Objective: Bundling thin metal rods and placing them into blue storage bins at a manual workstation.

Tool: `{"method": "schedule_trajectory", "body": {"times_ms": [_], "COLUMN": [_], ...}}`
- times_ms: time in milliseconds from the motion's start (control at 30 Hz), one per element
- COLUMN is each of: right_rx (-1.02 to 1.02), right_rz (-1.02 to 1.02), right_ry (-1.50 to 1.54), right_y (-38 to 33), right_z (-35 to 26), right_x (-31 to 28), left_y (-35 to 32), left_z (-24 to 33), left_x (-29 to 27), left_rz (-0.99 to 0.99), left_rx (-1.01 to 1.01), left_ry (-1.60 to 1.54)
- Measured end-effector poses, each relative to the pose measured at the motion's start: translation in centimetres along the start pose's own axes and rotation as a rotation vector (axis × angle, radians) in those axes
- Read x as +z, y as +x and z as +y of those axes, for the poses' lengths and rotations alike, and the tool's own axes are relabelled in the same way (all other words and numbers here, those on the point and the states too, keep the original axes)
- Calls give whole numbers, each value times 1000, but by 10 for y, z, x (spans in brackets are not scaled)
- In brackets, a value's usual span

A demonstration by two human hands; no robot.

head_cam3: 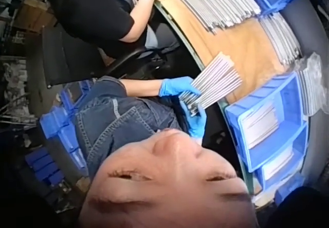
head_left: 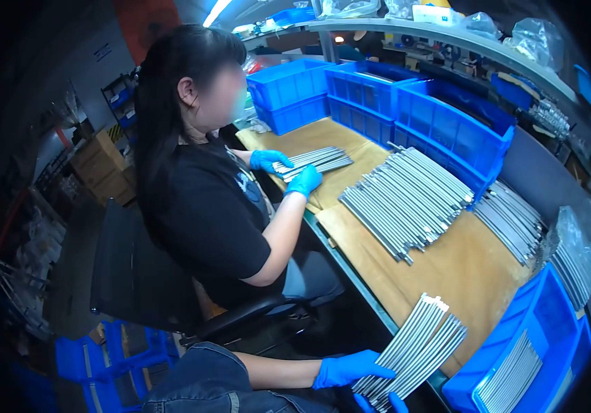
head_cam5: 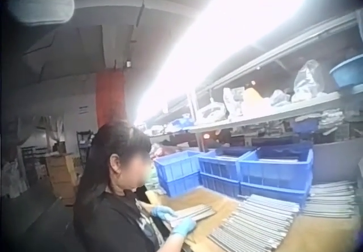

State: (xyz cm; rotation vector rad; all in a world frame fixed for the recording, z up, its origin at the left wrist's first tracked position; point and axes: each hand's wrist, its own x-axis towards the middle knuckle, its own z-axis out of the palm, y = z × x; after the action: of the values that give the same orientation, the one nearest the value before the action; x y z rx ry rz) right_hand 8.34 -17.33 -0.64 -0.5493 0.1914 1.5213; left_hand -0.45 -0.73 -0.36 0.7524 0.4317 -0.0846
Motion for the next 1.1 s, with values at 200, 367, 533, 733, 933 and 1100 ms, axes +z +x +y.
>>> {"method": "schedule_trajectory", "body": {"times_ms": [200,367,533,733,933,1100], "right_rx": [29,49,-50,-3,12,30], "right_rz": [129,108,70,38,1,-32], "right_ry": [141,128,-20,-60,-45,-17], "right_y": [-2,1,4,7,6,5], "right_z": [8,3,-4,-13,-12,-11], "right_x": [-9,-9,9,16,3,1], "left_y": [3,5,3,4,3,-1], "left_z": [-5,-2,3,8,6,10], "left_x": [-5,-3,-4,-4,-4,-4], "left_rz": [32,23,70,196,198,190], "left_rx": [-51,-63,-80,-141,-175,-184], "left_ry": [-21,-4,41,-3,-6,-27]}}
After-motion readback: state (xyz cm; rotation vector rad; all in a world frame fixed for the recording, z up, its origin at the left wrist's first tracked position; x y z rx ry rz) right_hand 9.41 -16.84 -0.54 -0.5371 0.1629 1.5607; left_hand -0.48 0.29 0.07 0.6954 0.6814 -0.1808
